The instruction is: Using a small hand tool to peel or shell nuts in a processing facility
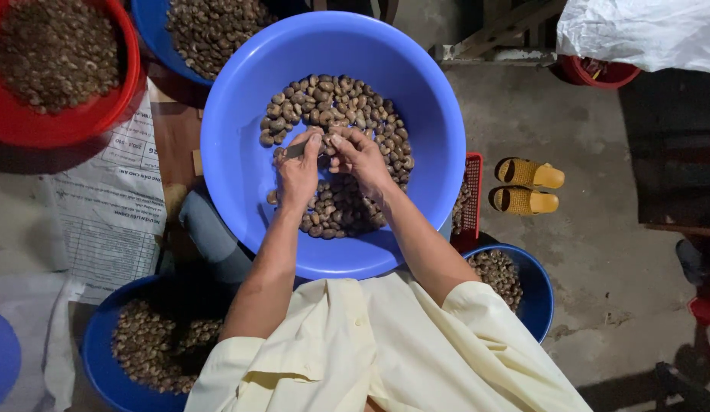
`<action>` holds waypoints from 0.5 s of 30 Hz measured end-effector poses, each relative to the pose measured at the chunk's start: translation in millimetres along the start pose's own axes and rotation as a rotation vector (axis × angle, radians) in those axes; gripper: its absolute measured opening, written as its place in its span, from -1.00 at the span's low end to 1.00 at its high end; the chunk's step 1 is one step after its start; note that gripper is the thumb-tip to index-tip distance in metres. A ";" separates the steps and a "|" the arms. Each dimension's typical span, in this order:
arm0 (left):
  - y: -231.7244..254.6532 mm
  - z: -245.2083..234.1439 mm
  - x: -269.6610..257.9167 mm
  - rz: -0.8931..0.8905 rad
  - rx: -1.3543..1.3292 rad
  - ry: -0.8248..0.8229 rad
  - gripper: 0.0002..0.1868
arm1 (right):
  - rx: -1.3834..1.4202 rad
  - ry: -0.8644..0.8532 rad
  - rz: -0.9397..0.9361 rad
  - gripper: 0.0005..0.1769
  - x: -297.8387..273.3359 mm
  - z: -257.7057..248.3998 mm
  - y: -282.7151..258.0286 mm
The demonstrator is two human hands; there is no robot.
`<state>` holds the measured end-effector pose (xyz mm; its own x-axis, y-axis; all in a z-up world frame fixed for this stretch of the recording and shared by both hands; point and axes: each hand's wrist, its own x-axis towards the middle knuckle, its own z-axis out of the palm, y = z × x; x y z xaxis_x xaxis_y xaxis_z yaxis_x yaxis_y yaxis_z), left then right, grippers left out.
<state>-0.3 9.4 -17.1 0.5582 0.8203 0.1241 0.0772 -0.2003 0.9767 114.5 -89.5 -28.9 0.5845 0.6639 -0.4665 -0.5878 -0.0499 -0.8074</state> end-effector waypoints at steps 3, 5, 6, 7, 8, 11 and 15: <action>14.9 -5.7 -0.5 -0.047 -0.022 -0.084 -0.70 | 0.022 0.003 -0.045 -0.54 -8.9 9.0 -7.6; 23.8 -7.5 -2.9 -0.065 -0.060 -0.121 -0.65 | 0.027 0.001 -0.061 -0.54 -10.6 11.7 -9.9; 28.3 -8.1 -4.3 -0.085 -0.099 -0.160 -0.60 | 0.030 0.002 -0.078 -0.55 -11.7 12.8 -11.1; 28.2 -8.9 -2.2 -0.084 -0.098 -0.159 -0.60 | 0.030 0.001 -0.078 -0.55 -12.0 13.1 -11.5; 28.1 -9.5 -0.4 -0.090 -0.084 -0.179 -0.60 | 0.018 -0.008 -0.096 -0.55 -12.4 13.3 -12.0; 23.6 -8.8 2.3 -0.108 -0.082 -0.209 -0.61 | -0.028 -0.015 -0.135 -0.50 -15.1 14.4 -14.8; 8.5 -8.4 0.5 -0.141 -0.123 -0.197 -0.63 | -0.100 -0.040 -0.204 -0.50 -10.7 8.5 -5.8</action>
